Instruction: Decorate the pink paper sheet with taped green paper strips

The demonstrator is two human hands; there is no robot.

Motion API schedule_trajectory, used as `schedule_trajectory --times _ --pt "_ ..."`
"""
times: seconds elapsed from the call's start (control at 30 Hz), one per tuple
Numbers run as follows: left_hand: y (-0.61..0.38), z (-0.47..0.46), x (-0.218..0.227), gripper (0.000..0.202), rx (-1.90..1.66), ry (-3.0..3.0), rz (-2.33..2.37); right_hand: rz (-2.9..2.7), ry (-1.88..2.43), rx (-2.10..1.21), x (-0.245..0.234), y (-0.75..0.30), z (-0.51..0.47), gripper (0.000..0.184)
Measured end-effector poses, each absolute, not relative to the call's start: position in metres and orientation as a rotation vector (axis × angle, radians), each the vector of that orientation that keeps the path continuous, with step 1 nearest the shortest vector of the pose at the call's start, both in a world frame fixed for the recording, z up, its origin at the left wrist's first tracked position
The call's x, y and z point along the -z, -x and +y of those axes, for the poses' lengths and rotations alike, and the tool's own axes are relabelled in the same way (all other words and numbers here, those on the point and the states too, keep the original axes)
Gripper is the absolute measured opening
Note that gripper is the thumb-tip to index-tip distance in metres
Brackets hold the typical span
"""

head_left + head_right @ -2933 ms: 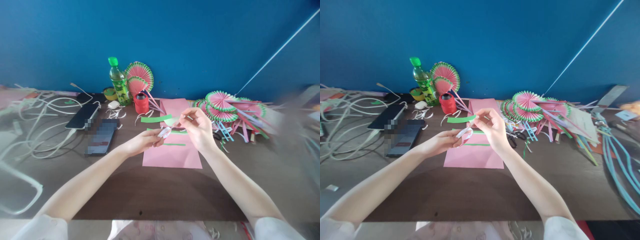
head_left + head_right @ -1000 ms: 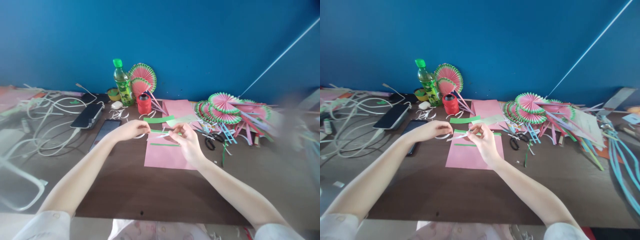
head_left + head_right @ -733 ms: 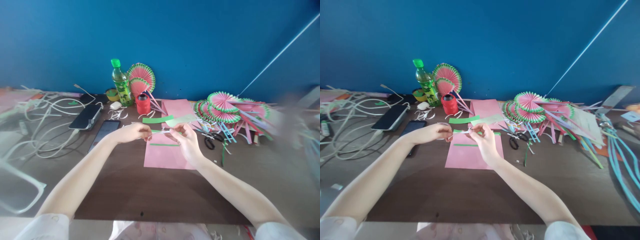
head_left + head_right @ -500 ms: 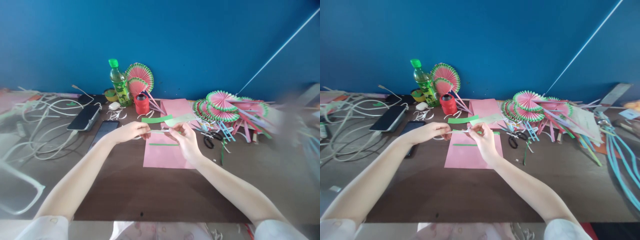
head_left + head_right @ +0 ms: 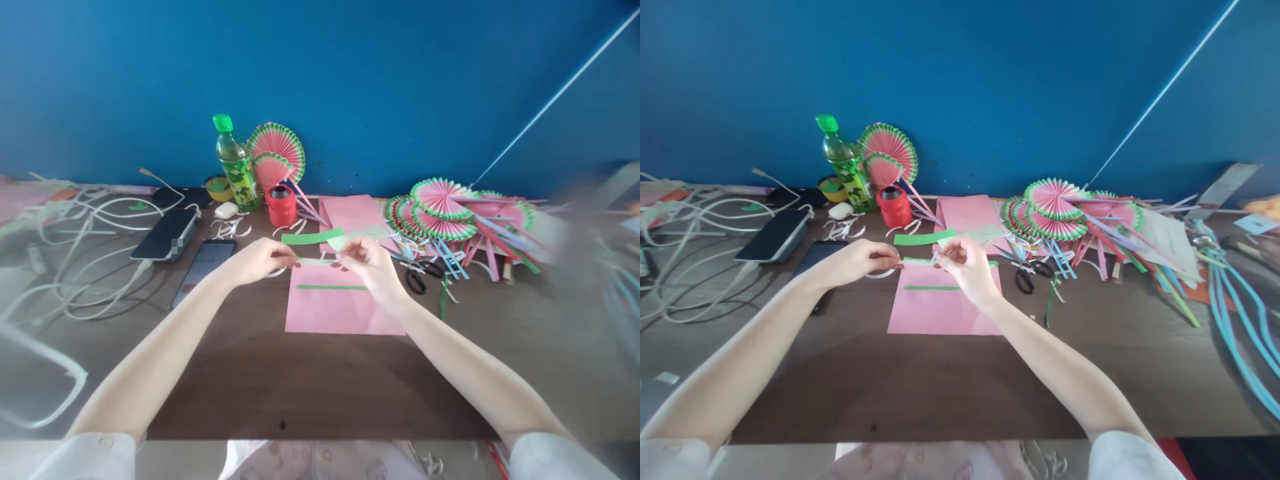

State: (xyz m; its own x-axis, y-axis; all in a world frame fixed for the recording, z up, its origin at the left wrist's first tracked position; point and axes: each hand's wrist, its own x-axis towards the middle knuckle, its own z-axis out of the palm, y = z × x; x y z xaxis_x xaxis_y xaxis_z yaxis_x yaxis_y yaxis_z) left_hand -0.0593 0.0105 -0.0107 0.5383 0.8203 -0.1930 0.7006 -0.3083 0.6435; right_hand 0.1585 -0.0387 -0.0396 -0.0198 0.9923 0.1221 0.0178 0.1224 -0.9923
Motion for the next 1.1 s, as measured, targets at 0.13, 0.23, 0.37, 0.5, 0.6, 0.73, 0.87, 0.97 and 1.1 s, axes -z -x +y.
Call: schedule_trajectory --times 0.13,0.23,0.37,0.5,0.6,0.73,0.87,0.97,1.1 --pt "0.057 0.013 0.018 0.036 -0.266 -2.072 1.213 -1.485 1.225 -1.045 0.032 -0.169 -0.033 0.016" --pt "0.053 0.011 0.018 0.036 -0.328 -2.05 1.174 -1.604 1.28 -0.989 0.029 -0.177 -0.029 0.016" --pt "0.043 0.004 0.014 0.04 -0.398 -2.01 1.143 -1.75 1.327 -0.919 0.021 -0.19 -0.026 0.015" --pt "0.032 -0.004 0.01 0.023 -0.464 -1.976 1.152 -1.88 1.453 -0.903 0.005 -0.205 -0.028 0.014" --pt "0.025 -0.009 0.009 0.016 -0.448 -1.984 1.129 -1.939 1.522 -0.94 -0.002 -0.214 -0.029 0.012" --pt "0.023 -0.01 0.009 0.014 -0.375 -2.028 1.086 -2.021 1.54 -1.072 0.004 -0.216 -0.025 0.005" --pt "0.028 -0.002 0.016 0.013 -0.229 -2.065 1.059 -2.076 1.485 -1.218 0.02 -0.208 -0.018 0.004" --pt "0.033 0.005 0.023 0.016 -0.115 -2.062 1.052 -2.033 1.453 -1.358 0.03 -0.201 -0.016 0.003" --pt "0.036 0.011 0.03 0.018 0.007 -2.098 1.099 -2.02 1.477 -1.475 0.036 -0.194 -0.017 0.005"
